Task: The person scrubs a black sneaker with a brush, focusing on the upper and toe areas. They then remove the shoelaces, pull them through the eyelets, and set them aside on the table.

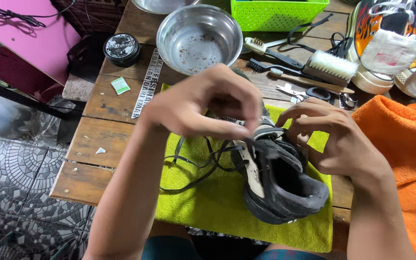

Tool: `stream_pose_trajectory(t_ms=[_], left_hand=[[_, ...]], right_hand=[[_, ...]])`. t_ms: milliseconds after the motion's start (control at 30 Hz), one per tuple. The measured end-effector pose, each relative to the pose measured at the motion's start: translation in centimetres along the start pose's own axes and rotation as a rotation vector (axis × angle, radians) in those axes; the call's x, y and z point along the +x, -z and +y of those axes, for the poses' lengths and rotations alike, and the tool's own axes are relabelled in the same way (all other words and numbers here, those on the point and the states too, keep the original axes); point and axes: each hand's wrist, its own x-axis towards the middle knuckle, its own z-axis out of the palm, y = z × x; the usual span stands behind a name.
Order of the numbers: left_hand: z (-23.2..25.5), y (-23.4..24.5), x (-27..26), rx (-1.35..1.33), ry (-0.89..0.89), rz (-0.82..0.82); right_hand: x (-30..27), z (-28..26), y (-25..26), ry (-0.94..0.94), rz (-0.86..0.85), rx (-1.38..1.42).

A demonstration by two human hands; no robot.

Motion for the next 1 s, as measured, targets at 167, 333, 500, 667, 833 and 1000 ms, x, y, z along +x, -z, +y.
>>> stream_pose_trajectory(t_ms=[167,333,500,667,833,1000], left_hand=[[-2.4,2.8,-3.0,-0.334,-0.226,0.06],[-4.1,3.2,-3.9,-0.195,0.028,0.118],[-3.8,1.9,-1.6,0.109,0.406,-0.094],[-2.0,0.8,0.8,0.34,0.709,-0.122],[-0.9,-1.4,1.0,0.486,1.039,-0.288],[-0.4,-1.8,0.7,0.505,1.165,-0.298]], right_hand=[[0.0,0.3,-0.4,0.0,-0.002,-0.021],[-0.4,1.0,-1.5,-0.012,0.017,-0.015],[-0.2,0.9,-1.9,0.022,0.054,-0.159],[0.4,0.4,-1.8,0.021,0.095,-0.144],[0.2,0.3,-2.3,-0.041,0.044,-0.096],[2.3,-4.1,-1.3,0.008,0.14,-0.048]])
